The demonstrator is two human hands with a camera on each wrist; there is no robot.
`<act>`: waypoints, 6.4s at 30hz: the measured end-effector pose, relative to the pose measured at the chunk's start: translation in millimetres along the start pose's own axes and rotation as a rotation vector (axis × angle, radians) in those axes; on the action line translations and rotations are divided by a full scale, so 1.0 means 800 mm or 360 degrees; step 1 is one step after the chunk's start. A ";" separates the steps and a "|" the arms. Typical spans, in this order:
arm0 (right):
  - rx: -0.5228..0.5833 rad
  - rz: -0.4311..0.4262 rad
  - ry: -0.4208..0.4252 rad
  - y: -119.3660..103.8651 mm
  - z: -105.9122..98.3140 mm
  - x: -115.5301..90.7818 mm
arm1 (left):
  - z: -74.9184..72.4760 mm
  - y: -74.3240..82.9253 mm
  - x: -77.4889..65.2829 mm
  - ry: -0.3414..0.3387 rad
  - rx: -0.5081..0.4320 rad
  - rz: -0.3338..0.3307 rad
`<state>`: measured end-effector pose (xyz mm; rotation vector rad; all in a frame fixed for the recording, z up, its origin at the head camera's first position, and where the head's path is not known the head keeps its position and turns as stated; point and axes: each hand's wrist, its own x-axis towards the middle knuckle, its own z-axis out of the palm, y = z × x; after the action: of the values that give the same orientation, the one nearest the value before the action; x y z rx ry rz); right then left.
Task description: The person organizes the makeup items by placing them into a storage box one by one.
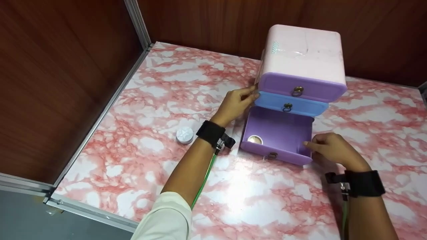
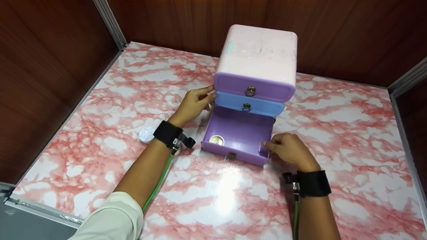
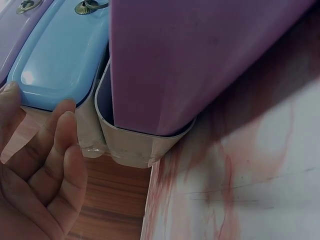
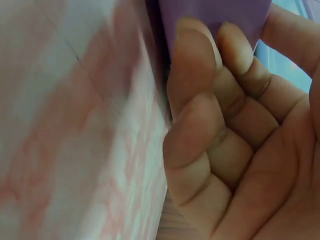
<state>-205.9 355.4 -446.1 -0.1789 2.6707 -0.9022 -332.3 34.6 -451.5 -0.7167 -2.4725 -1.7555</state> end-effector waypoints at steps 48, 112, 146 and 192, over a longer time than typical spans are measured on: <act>0.0579 -0.0258 0.1338 0.001 -0.017 0.054 | -0.094 0.054 -0.097 -0.0458 0.1039 0.0034; 0.0570 -0.0275 0.1248 0.007 -0.027 0.047 | 0.041 0.104 -0.050 -0.0825 0.1138 0.0403; 0.0633 -0.0307 0.1239 0.006 -0.025 0.049 | 0.108 0.077 -0.033 -0.1036 0.1330 0.0153; 0.0608 -0.0300 0.1205 -0.007 -0.026 0.041 | 0.082 0.085 -0.017 -0.1123 0.1440 0.0063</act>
<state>-243.4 355.9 -435.9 0.0111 3.0812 -1.8189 -278.4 106.5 -419.2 -1.3548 -3.1478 -0.1961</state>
